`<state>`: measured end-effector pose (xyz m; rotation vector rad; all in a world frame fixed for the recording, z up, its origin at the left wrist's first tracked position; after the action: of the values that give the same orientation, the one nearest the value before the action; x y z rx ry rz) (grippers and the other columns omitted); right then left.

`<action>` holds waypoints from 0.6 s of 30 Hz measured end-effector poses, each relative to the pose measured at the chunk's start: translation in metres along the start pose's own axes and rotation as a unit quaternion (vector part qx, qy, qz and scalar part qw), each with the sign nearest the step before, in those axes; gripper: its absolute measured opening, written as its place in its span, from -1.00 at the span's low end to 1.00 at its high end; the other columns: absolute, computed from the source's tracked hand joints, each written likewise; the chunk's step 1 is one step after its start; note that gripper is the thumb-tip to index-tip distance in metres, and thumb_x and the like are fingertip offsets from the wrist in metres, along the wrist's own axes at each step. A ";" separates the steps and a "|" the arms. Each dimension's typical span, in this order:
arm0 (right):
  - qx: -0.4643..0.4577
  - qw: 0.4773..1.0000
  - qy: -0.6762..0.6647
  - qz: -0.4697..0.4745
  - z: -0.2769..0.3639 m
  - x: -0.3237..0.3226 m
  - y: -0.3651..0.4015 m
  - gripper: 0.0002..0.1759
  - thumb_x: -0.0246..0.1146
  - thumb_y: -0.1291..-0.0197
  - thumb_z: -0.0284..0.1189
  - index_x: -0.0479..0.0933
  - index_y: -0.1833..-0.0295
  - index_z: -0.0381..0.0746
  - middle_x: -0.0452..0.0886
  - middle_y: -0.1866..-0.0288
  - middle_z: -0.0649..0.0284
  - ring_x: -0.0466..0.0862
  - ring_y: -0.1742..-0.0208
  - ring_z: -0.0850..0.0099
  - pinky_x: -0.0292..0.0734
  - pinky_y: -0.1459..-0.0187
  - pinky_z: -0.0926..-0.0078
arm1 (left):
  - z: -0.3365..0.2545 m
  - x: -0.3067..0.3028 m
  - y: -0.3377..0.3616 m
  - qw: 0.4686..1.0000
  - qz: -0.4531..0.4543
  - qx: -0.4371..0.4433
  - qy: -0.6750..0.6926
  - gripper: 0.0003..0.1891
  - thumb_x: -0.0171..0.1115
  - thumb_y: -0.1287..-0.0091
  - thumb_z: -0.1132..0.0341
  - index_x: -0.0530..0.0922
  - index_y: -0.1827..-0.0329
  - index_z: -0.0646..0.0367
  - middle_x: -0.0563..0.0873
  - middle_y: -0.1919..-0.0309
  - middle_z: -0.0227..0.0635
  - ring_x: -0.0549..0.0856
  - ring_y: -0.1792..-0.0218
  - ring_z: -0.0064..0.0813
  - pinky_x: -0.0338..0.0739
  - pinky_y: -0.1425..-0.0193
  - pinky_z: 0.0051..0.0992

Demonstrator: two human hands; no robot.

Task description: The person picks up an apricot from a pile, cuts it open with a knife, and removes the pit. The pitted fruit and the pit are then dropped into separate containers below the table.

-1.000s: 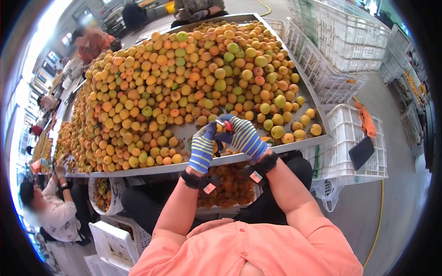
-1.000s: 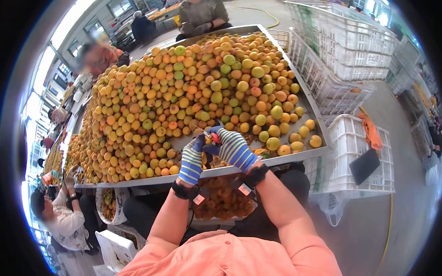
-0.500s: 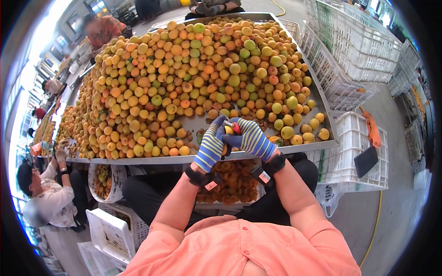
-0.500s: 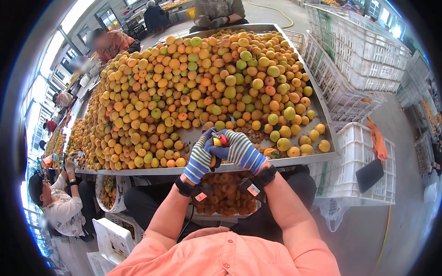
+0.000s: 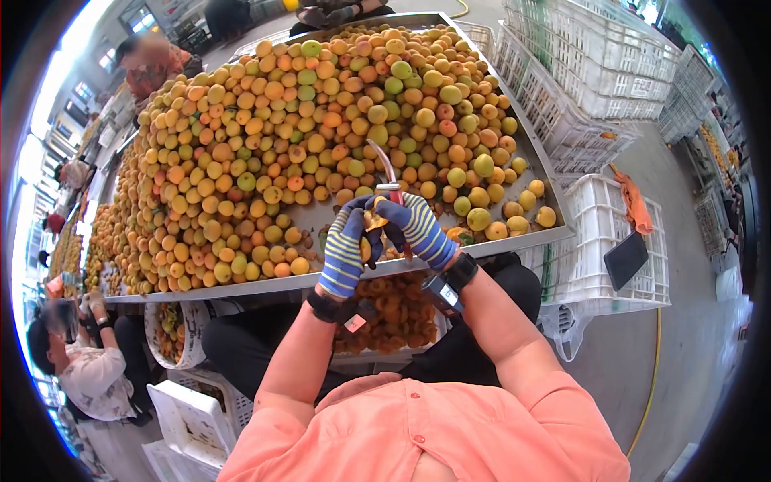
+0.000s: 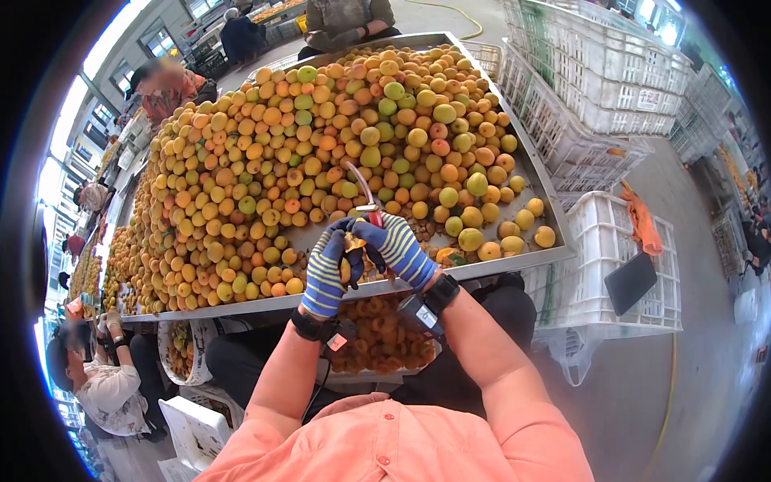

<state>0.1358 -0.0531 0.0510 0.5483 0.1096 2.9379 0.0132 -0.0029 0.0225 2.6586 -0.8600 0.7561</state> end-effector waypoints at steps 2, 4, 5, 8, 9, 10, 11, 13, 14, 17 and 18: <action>-0.025 0.998 0.056 -0.009 0.005 0.002 0.001 -0.71 0.21 -0.23 -0.28 0.62 0.12 -0.28 0.47 0.60 0.51 0.40 0.67 0.74 0.21 0.67 0.75 | -0.001 0.000 0.000 0.998 -0.026 0.001 -0.054 -0.70 -0.04 -0.47 0.26 0.46 -0.10 0.28 0.61 0.49 -0.35 0.50 0.70 -0.65 0.38 0.67 -0.66; -0.065 0.995 0.078 -0.013 0.004 0.005 0.000 -0.71 0.21 -0.23 -0.29 0.62 0.11 -0.29 0.49 0.57 0.52 0.41 0.64 0.75 0.22 0.64 0.76 | -0.005 0.003 0.002 0.994 -0.043 -0.001 -0.100 -0.70 -0.04 -0.47 0.25 0.47 -0.08 0.29 0.61 0.53 -0.35 0.48 0.75 -0.64 0.35 0.71 -0.65; -0.050 0.996 0.079 -0.011 0.003 0.005 0.003 -0.71 0.20 -0.24 -0.27 0.62 0.11 -0.27 0.46 0.56 0.54 0.39 0.60 0.76 0.21 0.60 0.76 | -0.008 0.005 0.003 0.992 -0.047 -0.002 -0.119 -0.70 -0.04 -0.47 0.25 0.47 -0.07 0.28 0.60 0.54 -0.35 0.47 0.77 -0.63 0.33 0.72 -0.65; 0.009 0.994 -0.107 0.033 -0.011 -0.001 0.005 -0.69 0.17 -0.27 -0.24 0.59 0.06 -0.25 0.41 0.56 0.55 0.36 0.59 0.76 0.19 0.58 0.75 | -0.011 0.013 0.010 0.999 -0.020 -0.033 -0.004 -0.73 0.00 -0.45 0.28 0.47 -0.06 0.26 0.49 0.58 -0.46 0.39 0.74 -0.66 0.25 0.70 -0.68; 0.010 0.985 -0.173 0.022 -0.017 0.001 0.005 -0.66 0.14 -0.30 -0.20 0.56 0.02 -0.23 0.35 0.58 0.56 0.30 0.62 0.75 0.13 0.60 0.73 | -0.009 0.013 0.009 0.995 -0.021 -0.053 0.084 -0.74 0.01 -0.45 0.29 0.48 -0.06 0.26 0.45 0.58 -0.48 0.37 0.72 -0.67 0.23 0.69 -0.69; 0.011 0.980 -0.199 0.011 -0.022 0.000 0.004 -0.66 0.14 -0.31 -0.20 0.55 0.01 -0.24 0.34 0.59 0.56 0.29 0.63 0.75 0.12 0.61 0.73 | -0.007 0.014 0.009 0.983 -0.022 -0.071 0.170 -0.74 0.02 -0.44 0.29 0.48 -0.06 0.25 0.41 0.58 -0.50 0.34 0.70 -0.68 0.21 0.68 -0.69; 0.013 0.975 -0.224 0.001 -0.026 -0.001 0.003 -0.65 0.14 -0.31 -0.20 0.55 0.01 -0.25 0.33 0.59 0.55 0.27 0.65 0.75 0.10 0.62 0.73 | -0.008 0.012 0.007 0.983 -0.051 -0.069 0.161 -0.75 0.03 -0.44 0.29 0.48 -0.05 0.25 0.38 0.58 -0.51 0.33 0.69 -0.68 0.20 0.67 -0.69; 0.000 0.967 -0.253 -0.004 -0.024 -0.003 0.002 -0.64 0.14 -0.32 -0.19 0.54 0.00 -0.26 0.30 0.60 0.56 0.22 0.67 0.74 0.07 0.63 0.73 | -0.011 0.006 0.003 0.982 -0.109 -0.063 0.142 -0.76 0.05 -0.43 0.29 0.48 -0.05 0.24 0.33 0.58 -0.52 0.30 0.67 -0.68 0.18 0.66 -0.68; -0.014 0.966 -0.259 0.001 -0.021 -0.005 0.001 -0.63 0.14 -0.32 -0.19 0.54 -0.01 -0.27 0.27 0.60 0.57 0.19 0.69 0.73 0.04 0.64 0.72 | -0.014 0.002 0.001 0.980 -0.137 -0.061 0.132 -0.76 0.07 -0.43 0.29 0.48 -0.05 0.23 0.30 0.58 -0.53 0.29 0.66 -0.68 0.17 0.66 -0.67; -0.010 0.977 -0.212 0.027 0.002 -0.011 0.007 -0.68 0.20 -0.28 -0.24 0.57 0.03 -0.26 0.35 0.58 0.54 0.22 0.68 0.74 0.06 0.64 0.73 | -0.013 -0.007 -0.006 0.984 -0.149 -0.062 -0.075 -0.74 0.09 -0.42 0.27 0.48 -0.11 0.12 0.56 0.44 -0.37 0.41 0.62 -0.67 0.27 0.63 -0.68; -0.013 0.991 -0.136 0.001 0.003 -0.010 0.008 -0.68 0.22 -0.27 -0.24 0.58 0.03 -0.26 0.40 0.56 0.53 0.27 0.65 0.76 0.09 0.63 0.75 | -0.015 -0.006 -0.005 0.972 -0.163 -0.065 -0.154 -0.73 0.10 -0.42 0.27 0.48 -0.13 0.10 0.62 0.39 -0.32 0.44 0.60 -0.67 0.30 0.62 -0.68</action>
<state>0.1451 -0.0625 0.0514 0.9378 0.0383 2.8267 0.0065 0.0097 0.0316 2.7364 -0.4935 0.2060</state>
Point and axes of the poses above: each hand's wrist, its own y-axis away from the middle knuckle, its own x-axis out of the palm, z = x × y, the point moved 4 cm from there along -y, towards the middle knuckle
